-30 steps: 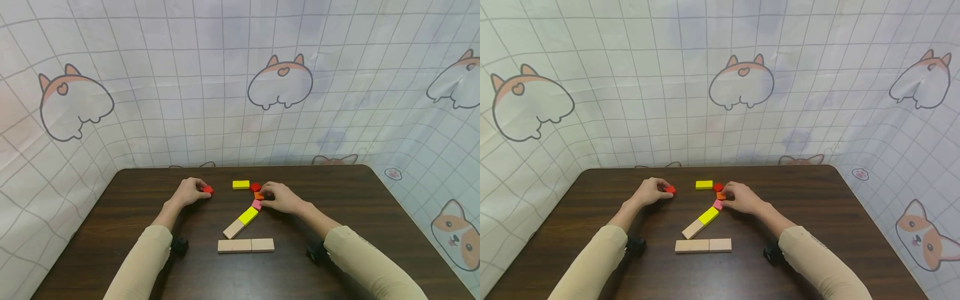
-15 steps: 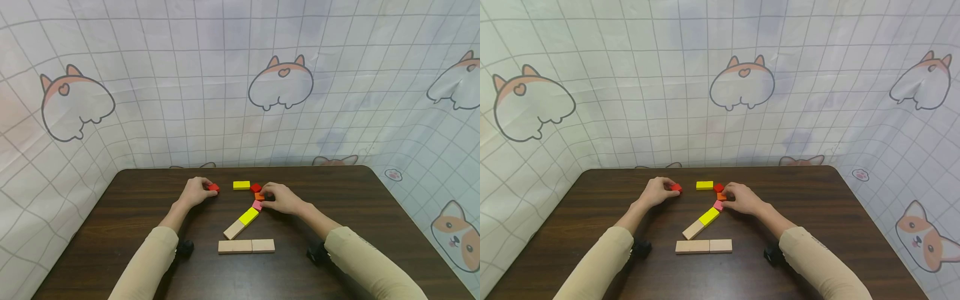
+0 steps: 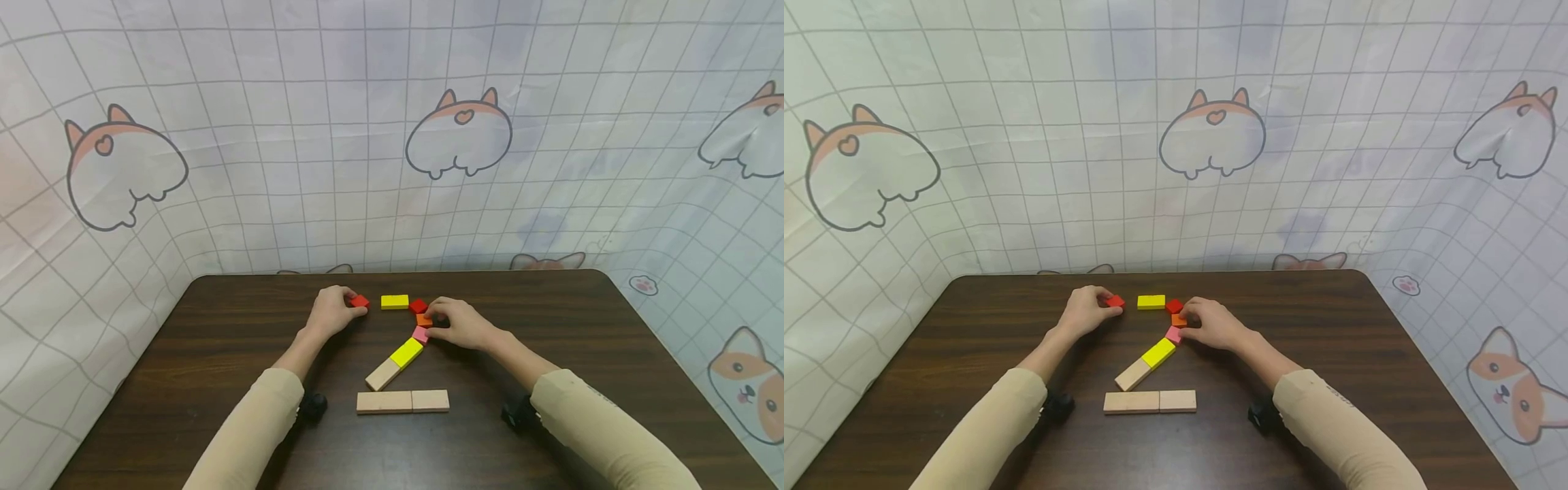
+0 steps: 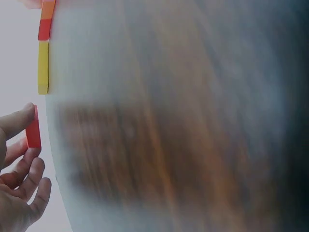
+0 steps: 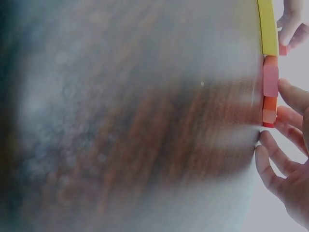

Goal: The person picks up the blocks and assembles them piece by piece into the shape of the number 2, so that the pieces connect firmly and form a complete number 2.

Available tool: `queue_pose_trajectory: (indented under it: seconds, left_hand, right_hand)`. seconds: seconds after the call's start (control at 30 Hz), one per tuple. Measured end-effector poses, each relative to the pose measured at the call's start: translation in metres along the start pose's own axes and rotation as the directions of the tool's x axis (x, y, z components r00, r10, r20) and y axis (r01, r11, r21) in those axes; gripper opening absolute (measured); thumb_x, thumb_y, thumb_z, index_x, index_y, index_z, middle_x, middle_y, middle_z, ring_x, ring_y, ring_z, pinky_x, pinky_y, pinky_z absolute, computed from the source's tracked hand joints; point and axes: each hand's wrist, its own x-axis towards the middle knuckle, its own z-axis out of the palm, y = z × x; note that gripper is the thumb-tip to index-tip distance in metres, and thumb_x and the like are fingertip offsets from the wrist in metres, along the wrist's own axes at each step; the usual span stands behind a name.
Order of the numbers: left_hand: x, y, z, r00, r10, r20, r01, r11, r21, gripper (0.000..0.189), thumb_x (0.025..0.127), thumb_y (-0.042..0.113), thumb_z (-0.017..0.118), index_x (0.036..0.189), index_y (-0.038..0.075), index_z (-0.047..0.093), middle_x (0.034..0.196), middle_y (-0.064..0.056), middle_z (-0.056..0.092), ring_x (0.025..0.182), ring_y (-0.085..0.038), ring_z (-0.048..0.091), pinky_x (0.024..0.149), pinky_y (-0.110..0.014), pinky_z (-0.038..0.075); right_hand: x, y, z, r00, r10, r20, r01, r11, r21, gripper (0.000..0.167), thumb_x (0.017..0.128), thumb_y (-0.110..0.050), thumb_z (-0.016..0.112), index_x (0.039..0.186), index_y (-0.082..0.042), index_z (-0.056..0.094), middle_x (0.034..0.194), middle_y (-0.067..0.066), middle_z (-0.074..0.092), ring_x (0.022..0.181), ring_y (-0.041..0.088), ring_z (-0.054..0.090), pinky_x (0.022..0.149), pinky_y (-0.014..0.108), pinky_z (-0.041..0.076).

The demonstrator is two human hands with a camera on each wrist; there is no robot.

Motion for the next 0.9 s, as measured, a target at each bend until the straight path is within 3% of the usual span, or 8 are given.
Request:
queue_pose_trajectory:
  seconds: [0.47,0.9]
  left_hand:
    - [0.005,0.012,0.014,1.000,0.011,0.016,-0.011,1.000,0.018,0.037,0.086,0.025,0.087,0.110,0.000,0.075,0.098,-0.010,0.071,0.080,-0.023,0.061,0.076,-0.038,0.054]
    - [0.006,0.019,0.015,0.998,-0.008,0.065,0.001,0.993,0.117,0.037,0.085,0.028,0.087,0.108,0.003,0.074,0.100,-0.009,0.070,0.081,-0.024,0.061,0.076,-0.039,0.054]
  right_hand:
    - [0.000,-0.001,0.000,1.000,-0.005,-0.003,0.005,1.000,0.005,0.033,0.093,-0.023,0.079,0.120,-0.005,0.072,0.121,0.009,0.066,0.099,0.024,0.062,0.091,0.040,0.054]
    - [0.000,0.001,0.000,1.000,-0.012,-0.014,0.012,1.000,0.001,0.034,0.093,-0.023,0.080,0.120,-0.005,0.071,0.121,0.009,0.065,0.099,0.024,0.062,0.092,0.040,0.054]
